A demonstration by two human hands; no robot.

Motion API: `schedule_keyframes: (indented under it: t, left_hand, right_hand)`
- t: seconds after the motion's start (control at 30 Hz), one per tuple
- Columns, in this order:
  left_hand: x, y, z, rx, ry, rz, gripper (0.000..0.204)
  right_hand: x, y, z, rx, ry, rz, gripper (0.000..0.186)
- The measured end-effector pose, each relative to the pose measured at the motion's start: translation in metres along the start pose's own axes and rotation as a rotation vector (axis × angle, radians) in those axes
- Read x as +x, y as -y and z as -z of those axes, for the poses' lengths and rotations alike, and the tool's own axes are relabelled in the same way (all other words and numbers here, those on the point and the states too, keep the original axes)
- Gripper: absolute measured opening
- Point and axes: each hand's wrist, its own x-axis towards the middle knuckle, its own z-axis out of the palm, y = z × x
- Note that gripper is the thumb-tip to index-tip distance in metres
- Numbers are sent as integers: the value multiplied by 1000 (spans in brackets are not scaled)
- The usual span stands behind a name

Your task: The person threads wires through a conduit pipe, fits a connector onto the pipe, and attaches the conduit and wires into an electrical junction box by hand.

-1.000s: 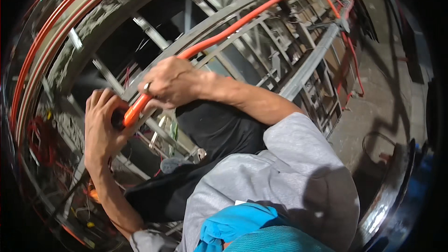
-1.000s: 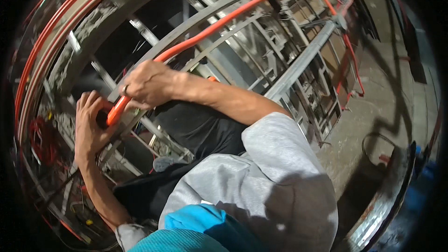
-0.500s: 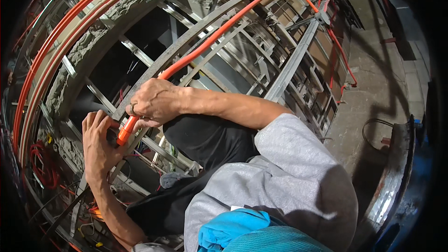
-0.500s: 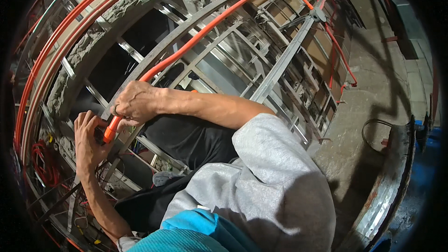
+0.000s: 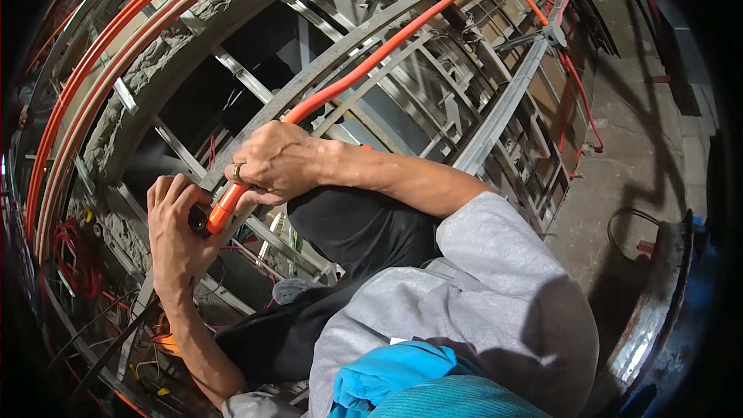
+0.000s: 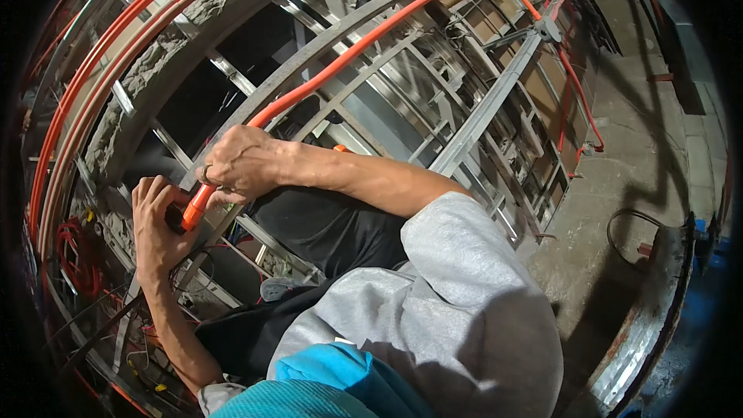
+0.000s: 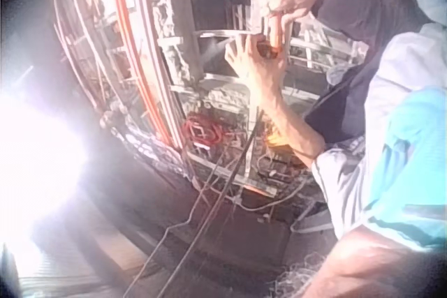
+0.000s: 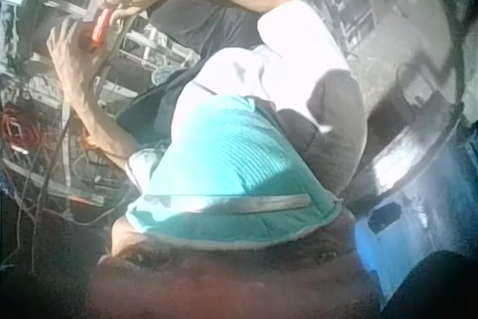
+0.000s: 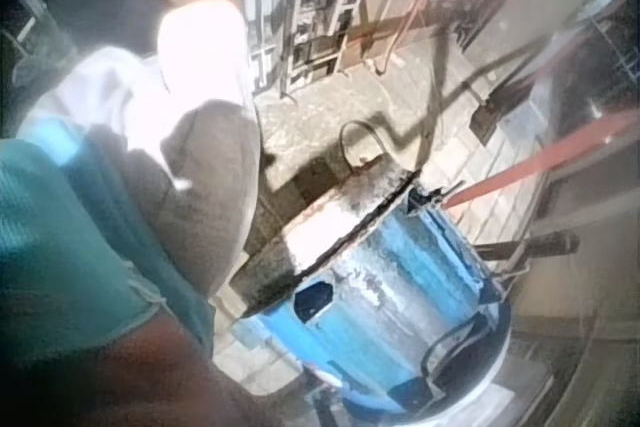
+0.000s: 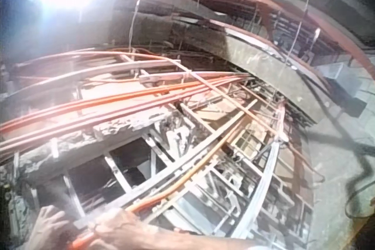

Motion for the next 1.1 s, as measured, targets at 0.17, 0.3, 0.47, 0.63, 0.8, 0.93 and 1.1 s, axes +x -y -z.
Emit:
schedule_keyframes:
  t: [0.17, 0.3, 0.47, 0.63, 0.8, 0.93, 1.1]
  left_hand:
    - [0, 2, -3, 16, -25, -31, 33]
    - [1, 3, -3, 8, -23, -70, 34]
    - [-17, 12, 2, 21, 29, 11, 33]
    - [-4, 20, -1, -22, 22, -58, 32]
    - [-17, 37, -8, -12, 1, -50, 36]
    - [-18, 39, -11, -8, -14, -60, 35]
    - [-13, 33, -16, -5, -30, -36, 33]
  right_hand:
    - [-1, 2, 0, -19, -19, 14, 42]
    - [-1, 0, 10, -64, 7, 26, 42]
    - [9, 0, -11, 43, 19, 59, 42]
    - [0, -3, 16, 41, 47, 32, 37]
    - [9, 2, 8, 14, 65, 47, 38]
    - [13, 4, 7, 25, 36, 45, 39]
    - [8, 1, 17, 0, 91, 6, 37]
